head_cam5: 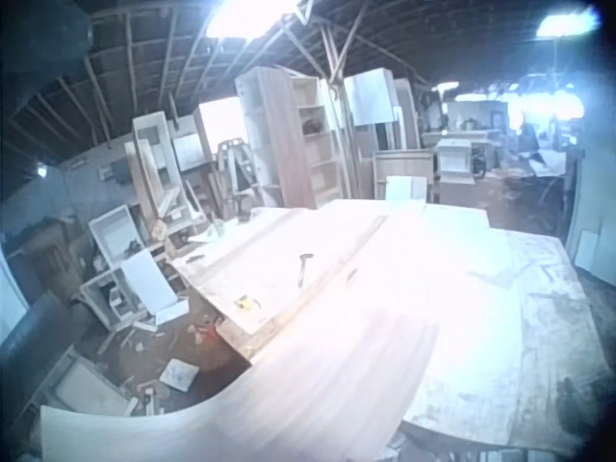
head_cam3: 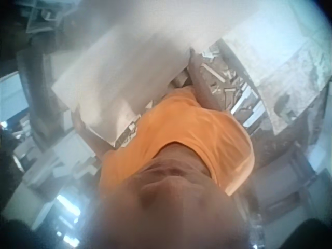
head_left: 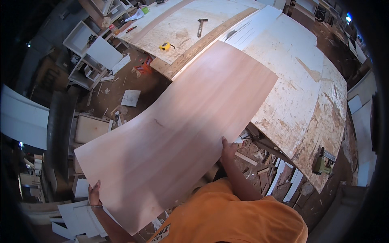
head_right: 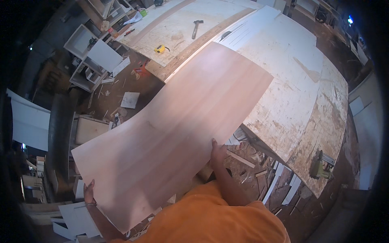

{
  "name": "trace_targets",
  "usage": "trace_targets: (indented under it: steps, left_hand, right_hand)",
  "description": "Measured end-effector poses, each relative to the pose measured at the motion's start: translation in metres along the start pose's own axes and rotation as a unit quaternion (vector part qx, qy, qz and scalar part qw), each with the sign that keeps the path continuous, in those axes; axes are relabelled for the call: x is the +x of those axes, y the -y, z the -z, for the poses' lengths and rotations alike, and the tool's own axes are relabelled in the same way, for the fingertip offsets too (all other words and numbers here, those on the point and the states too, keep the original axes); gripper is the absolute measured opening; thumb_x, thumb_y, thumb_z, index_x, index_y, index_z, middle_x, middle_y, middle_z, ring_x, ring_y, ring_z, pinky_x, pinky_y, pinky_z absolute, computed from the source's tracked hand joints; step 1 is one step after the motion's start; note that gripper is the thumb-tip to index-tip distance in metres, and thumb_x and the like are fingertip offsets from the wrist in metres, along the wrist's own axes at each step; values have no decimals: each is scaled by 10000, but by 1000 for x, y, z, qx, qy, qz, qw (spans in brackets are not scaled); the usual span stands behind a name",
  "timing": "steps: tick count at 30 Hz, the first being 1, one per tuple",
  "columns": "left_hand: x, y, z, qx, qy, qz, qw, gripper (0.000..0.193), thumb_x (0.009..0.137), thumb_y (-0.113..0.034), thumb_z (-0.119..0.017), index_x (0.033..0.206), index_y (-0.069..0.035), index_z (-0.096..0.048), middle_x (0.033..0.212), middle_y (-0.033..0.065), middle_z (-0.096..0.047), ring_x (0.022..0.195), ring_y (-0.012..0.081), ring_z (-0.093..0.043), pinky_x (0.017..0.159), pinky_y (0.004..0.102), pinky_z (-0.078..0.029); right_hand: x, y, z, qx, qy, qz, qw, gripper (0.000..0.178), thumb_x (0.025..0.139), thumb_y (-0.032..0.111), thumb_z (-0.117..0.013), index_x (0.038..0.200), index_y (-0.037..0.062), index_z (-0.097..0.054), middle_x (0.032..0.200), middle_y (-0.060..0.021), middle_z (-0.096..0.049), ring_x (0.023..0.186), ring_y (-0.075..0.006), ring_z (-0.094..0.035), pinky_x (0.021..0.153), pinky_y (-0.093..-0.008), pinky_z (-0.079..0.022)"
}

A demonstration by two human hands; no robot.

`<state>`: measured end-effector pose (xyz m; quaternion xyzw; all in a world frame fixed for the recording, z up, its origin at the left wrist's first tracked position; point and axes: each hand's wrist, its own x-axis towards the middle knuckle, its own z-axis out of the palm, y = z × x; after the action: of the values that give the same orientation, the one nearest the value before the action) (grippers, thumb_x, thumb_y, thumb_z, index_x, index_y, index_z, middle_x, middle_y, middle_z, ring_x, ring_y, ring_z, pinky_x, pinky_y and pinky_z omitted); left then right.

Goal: The person handles large white and light-brown panels on a workbench in a workshop. They repeatedly lift, flip, and align the panels, occasionally using a hammer and tape measure to adjust positions. The person also moves smaller wooden pieces and tools around the workspace.

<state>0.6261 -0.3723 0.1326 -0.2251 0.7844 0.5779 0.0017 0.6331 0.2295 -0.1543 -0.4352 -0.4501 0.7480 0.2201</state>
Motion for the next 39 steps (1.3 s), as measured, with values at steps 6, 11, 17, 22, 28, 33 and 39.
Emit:
trace_targets:
  steps: [6, 11, 17, 22, 28, 33, 39]
  left_hand:
    - [32, 12, -22, -25, 2, -18, 1000, 479, 850, -195, -717, 1243, 42, -580, 1199, 108, -630, 1116, 209, -583, 994, 345, -431]
    - [48, -11, -108, -66, 28, 10, 997, 447, 857, -202, -711, 1217, 38, -599, 1163, 106, -640, 1072, 210, -602, 965, 356, -458]
    - [64, 2, -233, -81, 73, 80, 991, 445, 888, -158, -662, 1269, 39, -545, 1183, 135, -618, 1012, 216, -618, 901, 362, -515]
    - [103, 63, -345, -114, 107, 63, 986, 434, 907, -114, -619, 1289, 55, -500, 1171, 135, -607, 1024, 236, -620, 885, 375, -531]
    - [134, 129, -468, -224, 98, 228, 942, 440, 964, -284, -542, 1286, 15, -516, 1191, 139, -617, 1071, 275, -621, 954, 448, -511]
    - [117, 86, -513, -303, 167, 309, 886, 443, 973, -319, -526, 1300, -19, -520, 1252, 139, -600, 1135, 298, -592, 985, 465, -484]
    - [118, 46, -581, -457, 155, 283, 829, 481, 977, -349, -506, 1335, -28, -506, 1258, 119, -606, 1171, 294, -575, 1034, 437, -447]
  right_hand:
    - [39, 63, -15, -62, -54, 35, 996, 462, 892, 198, -696, 1167, -146, -554, 1111, -216, -649, 988, -287, -621, 910, -389, -464]
    - [99, 112, -11, -100, -115, 115, 982, 471, 879, 219, -706, 1143, -149, -579, 1101, -245, -655, 989, -297, -625, 909, -385, -462]
    - [220, 173, 3, -163, -130, 94, 974, 498, 856, 286, -709, 1067, -157, -627, 1026, -263, -678, 927, -316, -653, 848, -390, -490]
    - [362, 216, 24, -256, -160, 139, 943, 534, 844, 372, -714, 1027, -127, -668, 942, -223, -703, 850, -305, -671, 781, -388, -510]
    - [414, 239, 51, -346, -23, 135, 928, 427, 916, 419, -608, 679, 64, -587, 632, -57, -561, 551, -183, -547, 495, -370, -438]
    - [209, 135, 55, -110, 85, -31, 990, 360, 975, 273, -518, 1164, -15, -623, 994, -84, -662, 942, -179, -637, 796, -344, -531]
    - [57, 97, 3, 59, 55, -140, 987, 345, 929, 84, -624, 1238, -37, -531, 1099, -105, -642, 973, -229, -644, 852, -355, -546]
